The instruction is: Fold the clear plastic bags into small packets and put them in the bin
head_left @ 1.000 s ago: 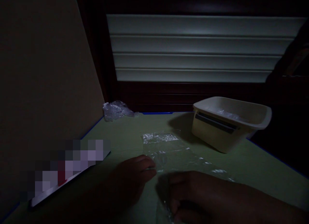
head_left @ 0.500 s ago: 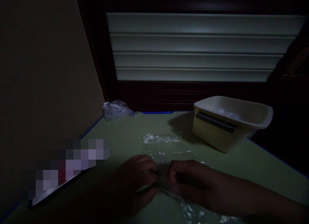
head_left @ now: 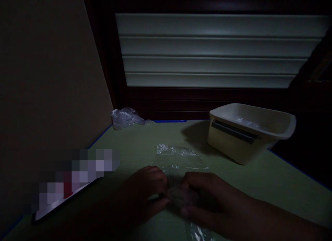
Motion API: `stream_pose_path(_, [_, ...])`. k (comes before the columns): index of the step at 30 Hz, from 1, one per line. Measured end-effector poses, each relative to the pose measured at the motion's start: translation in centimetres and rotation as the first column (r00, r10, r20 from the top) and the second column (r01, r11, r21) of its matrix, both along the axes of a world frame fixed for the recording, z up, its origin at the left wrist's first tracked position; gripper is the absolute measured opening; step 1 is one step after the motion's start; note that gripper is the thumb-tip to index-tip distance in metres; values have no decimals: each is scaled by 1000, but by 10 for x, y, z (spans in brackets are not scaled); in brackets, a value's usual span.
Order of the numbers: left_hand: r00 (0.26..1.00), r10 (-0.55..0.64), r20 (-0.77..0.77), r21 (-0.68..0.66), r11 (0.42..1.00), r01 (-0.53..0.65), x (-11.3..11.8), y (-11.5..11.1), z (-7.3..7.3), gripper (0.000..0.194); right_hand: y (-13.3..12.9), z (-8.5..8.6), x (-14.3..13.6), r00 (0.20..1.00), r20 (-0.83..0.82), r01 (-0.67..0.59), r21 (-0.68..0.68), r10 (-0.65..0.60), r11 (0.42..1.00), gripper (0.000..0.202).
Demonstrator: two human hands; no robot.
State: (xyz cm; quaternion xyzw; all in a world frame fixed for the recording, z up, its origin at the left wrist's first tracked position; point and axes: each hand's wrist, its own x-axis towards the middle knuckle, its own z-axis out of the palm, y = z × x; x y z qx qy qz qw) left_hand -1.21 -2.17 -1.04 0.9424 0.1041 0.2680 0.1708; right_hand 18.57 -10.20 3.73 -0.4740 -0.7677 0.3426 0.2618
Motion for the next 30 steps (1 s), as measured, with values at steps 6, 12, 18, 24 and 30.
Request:
stream_pose_path(6, [999, 36, 7, -31, 999, -36, 0, 1, 0, 22, 4, -7, -2, 996, -11, 90, 12, -90, 996, 10])
stream_pose_path(12, [997, 48, 60, -66, 997, -44, 1, -4, 2, 15, 9, -8, 0, 988, -101, 115, -65, -121, 991, 16])
stream_pose_path(18, [997, 81, -5, -69, 994, -81, 1, -4, 2, 15, 11, -10, 2, 982, -113, 149, -34, -152, 988, 6])
stream_pose_path(24, [983, 182, -28, 34, 983, -181, 3, -3, 5, 10, 12, -14, 6, 980, -69, 191, 42, -187, 981, 15])
stream_pose_path(30, [988, 122, -92, 370, 926, -80, 6, -14, 14, 13, 14, -14, 9, 971, 168, 157, 98, -171, 983, 25])
